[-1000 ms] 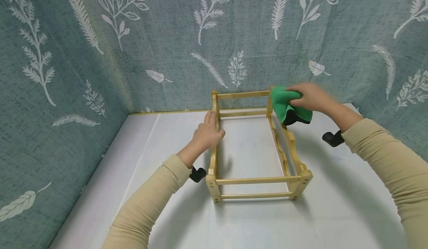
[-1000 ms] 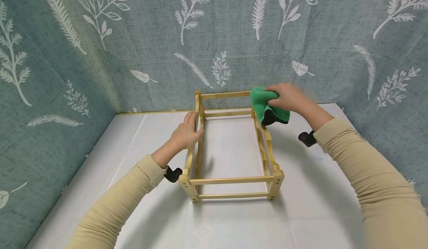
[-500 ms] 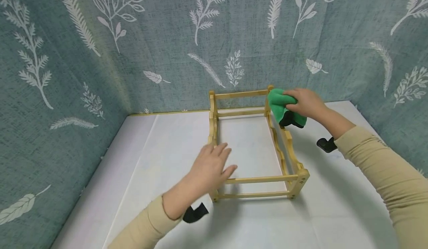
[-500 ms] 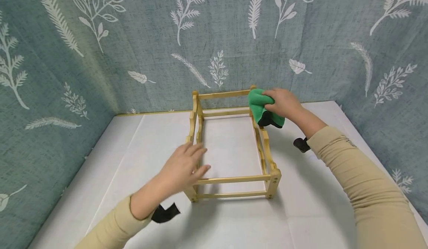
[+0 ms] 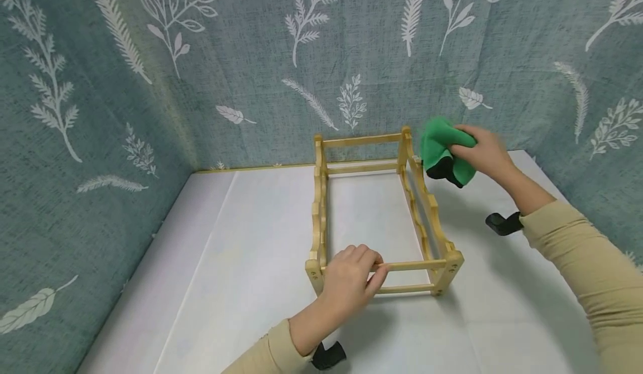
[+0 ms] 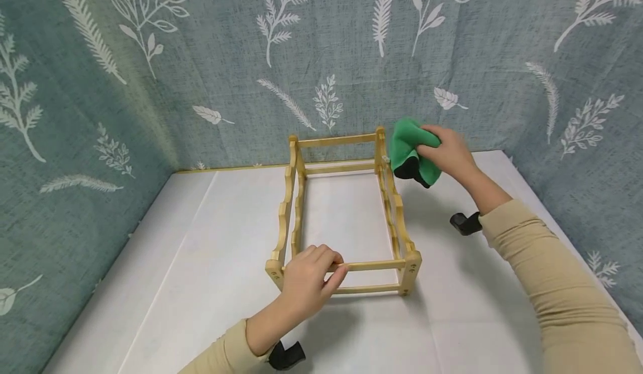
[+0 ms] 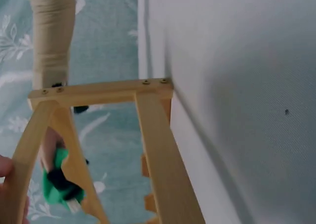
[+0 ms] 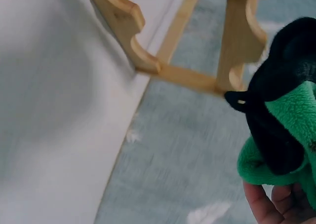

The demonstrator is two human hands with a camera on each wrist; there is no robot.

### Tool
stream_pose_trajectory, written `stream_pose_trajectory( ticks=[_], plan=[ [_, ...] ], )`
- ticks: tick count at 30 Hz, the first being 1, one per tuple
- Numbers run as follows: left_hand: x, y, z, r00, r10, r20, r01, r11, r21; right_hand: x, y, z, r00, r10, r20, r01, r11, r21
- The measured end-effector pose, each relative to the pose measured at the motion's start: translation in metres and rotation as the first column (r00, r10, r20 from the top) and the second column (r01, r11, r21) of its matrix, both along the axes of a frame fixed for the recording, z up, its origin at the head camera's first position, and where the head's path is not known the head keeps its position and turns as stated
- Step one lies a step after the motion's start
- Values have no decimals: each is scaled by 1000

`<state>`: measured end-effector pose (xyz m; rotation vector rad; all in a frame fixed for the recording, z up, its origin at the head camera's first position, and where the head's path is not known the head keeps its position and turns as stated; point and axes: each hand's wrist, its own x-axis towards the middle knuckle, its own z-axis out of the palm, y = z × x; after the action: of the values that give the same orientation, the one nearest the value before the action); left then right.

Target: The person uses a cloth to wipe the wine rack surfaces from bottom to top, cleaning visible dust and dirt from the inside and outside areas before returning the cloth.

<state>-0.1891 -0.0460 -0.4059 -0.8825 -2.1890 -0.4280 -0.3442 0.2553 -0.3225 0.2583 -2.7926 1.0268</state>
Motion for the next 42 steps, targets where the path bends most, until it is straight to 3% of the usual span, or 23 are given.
stream_pose_trajectory(
  ticks=[4, 9, 14, 19, 26, 31, 37, 42],
  plan=[
    [-6, -5, -3, 999, -3, -51, 5, 1000, 23, 14, 28, -6, 996, -86, 22, 88, 994, -67],
    [-17, -15, -4, 998, -26, -57, 30, 998, 62, 30, 59, -27, 992, -96, 77, 95, 995, 18],
    [-31, -26, -2, 997, -72, -17, 74, 991, 111, 48, 72, -53, 996, -12, 89, 0, 992, 130],
    [-51, -40, 0, 988, -152, 13, 149, 978, 146, 67, 69, -75, 989, 105, 101, -125, 967, 223],
    [-81, -65, 3, 955, -292, 48, 279, 943, 182, 79, 66, -87, 978, 168, 126, -200, 926, 319],
    [-99, -86, 5, 943, -332, 31, 317, 921, 228, 81, 64, -94, 974, 168, 149, -211, 912, 353],
    [-111, -103, 6, 919, -393, 40, 372, 895, 247, 81, 61, -99, 973, 154, 172, -209, 905, 370],
    [-117, -113, 5, 876, -479, 56, 450, 854, 262, 82, 61, -103, 973, 153, 173, -206, 912, 355]
  ],
)
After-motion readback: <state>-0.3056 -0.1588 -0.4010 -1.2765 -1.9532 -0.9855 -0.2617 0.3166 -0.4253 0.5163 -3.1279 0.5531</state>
